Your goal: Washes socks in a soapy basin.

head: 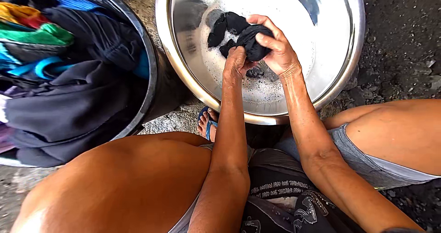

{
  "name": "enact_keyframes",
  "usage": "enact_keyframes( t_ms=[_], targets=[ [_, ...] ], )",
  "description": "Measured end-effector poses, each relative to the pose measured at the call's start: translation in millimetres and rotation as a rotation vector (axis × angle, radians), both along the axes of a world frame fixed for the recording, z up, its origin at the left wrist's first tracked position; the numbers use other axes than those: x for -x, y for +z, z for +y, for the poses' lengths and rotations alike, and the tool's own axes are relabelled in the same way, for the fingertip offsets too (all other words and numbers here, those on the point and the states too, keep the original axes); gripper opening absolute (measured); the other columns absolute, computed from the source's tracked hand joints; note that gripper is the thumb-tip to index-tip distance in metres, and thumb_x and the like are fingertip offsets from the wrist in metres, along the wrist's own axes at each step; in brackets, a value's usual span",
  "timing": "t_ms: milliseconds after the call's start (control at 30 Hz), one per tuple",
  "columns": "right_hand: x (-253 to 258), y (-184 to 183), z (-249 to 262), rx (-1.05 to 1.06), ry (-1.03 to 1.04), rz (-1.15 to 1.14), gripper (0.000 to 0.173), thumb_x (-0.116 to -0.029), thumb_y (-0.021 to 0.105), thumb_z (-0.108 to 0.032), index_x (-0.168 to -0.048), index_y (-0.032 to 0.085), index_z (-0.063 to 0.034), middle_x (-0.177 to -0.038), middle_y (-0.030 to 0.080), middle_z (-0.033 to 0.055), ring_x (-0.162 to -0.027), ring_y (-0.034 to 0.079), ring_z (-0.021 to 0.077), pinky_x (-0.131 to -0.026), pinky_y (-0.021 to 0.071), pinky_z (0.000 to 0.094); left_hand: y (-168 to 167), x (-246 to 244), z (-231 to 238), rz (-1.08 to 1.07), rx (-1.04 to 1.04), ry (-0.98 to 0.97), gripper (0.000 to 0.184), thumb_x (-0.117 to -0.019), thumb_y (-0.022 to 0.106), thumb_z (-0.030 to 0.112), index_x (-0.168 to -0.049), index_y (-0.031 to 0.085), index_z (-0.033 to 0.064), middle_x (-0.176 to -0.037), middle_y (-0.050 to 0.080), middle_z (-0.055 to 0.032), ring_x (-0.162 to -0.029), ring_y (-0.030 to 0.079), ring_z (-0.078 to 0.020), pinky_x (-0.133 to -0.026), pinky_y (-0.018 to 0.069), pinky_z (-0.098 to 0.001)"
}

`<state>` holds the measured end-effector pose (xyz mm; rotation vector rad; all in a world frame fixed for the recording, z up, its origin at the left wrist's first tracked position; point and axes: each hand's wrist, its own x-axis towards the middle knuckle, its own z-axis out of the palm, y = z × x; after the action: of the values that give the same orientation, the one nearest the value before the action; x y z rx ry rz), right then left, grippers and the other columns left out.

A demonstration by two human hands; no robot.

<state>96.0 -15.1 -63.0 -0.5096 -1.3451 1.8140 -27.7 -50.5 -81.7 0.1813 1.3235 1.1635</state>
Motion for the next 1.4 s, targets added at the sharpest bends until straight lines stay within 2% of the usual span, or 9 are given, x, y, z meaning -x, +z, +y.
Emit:
enact_keyframes(
  t_ms=[300,433,600,667,833,1000,1133,1300,1400],
  targets=[
    [-15,-15,15,0.195,-0.407,-0.129,0.026,-0.1064,0.046,-0.011,-0.128,0.058,-0.004,-0.116,0.065,0.0085,-0.105,0.065,0.017,-0.092,0.0568,0.0369,9,1,-11,-0.377,-0.468,-0.086,0.017,-0.0987,0.043,0.007,-0.102,0.06,0.0099,-0.096,0.069,-0.0054,-0.091,0.068,-0.0141,-0.086,0.0574,-0.0325],
    [-9,-31,11,0.158,-0.446,-0.129,0.019,-0.1028,0.053,-0.009,-0.118,0.061,-0.0012,-0.103,0.068,0.0073,-0.095,0.067,0.0142,-0.087,0.0588,0.0349,11,0,-14,-0.38,-0.592,-0.118,0.016,-0.1014,0.047,0.007,-0.116,0.054,0.0094,-0.106,0.069,-0.0067,-0.1,0.068,-0.0169,-0.094,0.0563,-0.0376],
    [4,-33,-5,0.155,-0.462,-0.113,0.021,-0.0992,0.052,-0.004,-0.118,0.061,-0.0012,-0.103,0.069,0.0072,-0.096,0.067,0.0126,-0.088,0.0585,0.0333,14,-1,-14,-0.49,-0.695,-0.022,0.015,-0.1061,0.044,0.012,-0.118,0.053,0.0131,-0.107,0.071,-0.0068,-0.102,0.07,-0.0186,-0.094,0.0577,-0.0388],
    [-2,-25,-7,0.22,-0.442,-0.187,0.019,-0.1037,0.049,-0.006,-0.12,0.058,-0.0054,-0.102,0.066,0.0038,-0.092,0.066,0.0097,-0.077,0.0588,0.0281,15,2,-14,-0.506,-0.738,-0.035,0.014,-0.107,0.044,0.013,-0.116,0.054,0.0135,-0.107,0.072,-0.0063,-0.103,0.071,-0.0182,-0.095,0.0576,-0.0386],
    [-24,-3,16,0.31,-0.448,-0.235,0.048,-0.1134,0.027,-0.039,-0.116,0.063,-0.0072,-0.095,0.071,0.0042,-0.087,0.069,0.0141,-0.078,0.0594,0.0345,13,11,-16,-0.446,-0.706,-0.237,0.011,-0.1065,0.049,0.016,-0.114,0.057,0.0133,-0.104,0.074,-0.0055,-0.098,0.073,-0.0167,-0.089,0.0608,-0.0365],
    [-44,3,20,0.046,-0.348,-0.279,0.02,-0.1059,0.053,-0.015,-0.093,0.067,-0.0089,-0.084,0.067,-0.0017,-0.079,0.065,0.0076,-0.076,0.0579,0.0294,9,8,-19,-0.406,-0.658,-0.331,0.011,-0.106,0.049,0.017,-0.112,0.058,0.0156,-0.103,0.075,-0.0022,-0.097,0.073,-0.0138,-0.088,0.0608,-0.0349],
    [-44,12,23,-0.037,-0.467,-0.368,0.023,-0.1037,0.057,-0.015,-0.081,0.061,-0.0112,-0.074,0.059,-0.0038,-0.07,0.058,0.0061,-0.068,0.0533,0.0264,16,12,-19,-0.316,-0.578,-0.403,0.014,-0.1077,0.044,0.014,-0.116,0.056,0.0135,-0.102,0.074,-0.0017,-0.094,0.073,-0.013,-0.086,0.0611,-0.0336],
    [-41,10,25,-0.101,-0.524,-0.458,0.023,-0.1057,0.053,-0.017,-0.084,0.057,-0.0102,-0.07,0.052,-0.0041,-0.062,0.052,0.0053,-0.062,0.0484,0.0244,18,8,-22,-0.259,-0.547,-0.404,0.016,-0.107,0.045,0.015,-0.122,0.05,0.0157,-0.106,0.072,0.0014,-0.098,0.071,-0.0106,-0.091,0.0588,-0.0317],
    [-37,13,19,0.056,-0.475,-0.491,0.023,-0.1091,0.049,-0.02,-0.093,0.057,-0.007,-0.075,0.06,-0.0005,-0.062,0.06,0.0072,-0.06,0.0567,0.0251,17,7,-20,-0.23,-0.51,-0.355,0.021,-0.1041,0.05,0.01,-0.124,0.047,0.0127,-0.105,0.071,-0.0012,-0.096,0.071,-0.0116,-0.089,0.0594,-0.0319]
  ],
)
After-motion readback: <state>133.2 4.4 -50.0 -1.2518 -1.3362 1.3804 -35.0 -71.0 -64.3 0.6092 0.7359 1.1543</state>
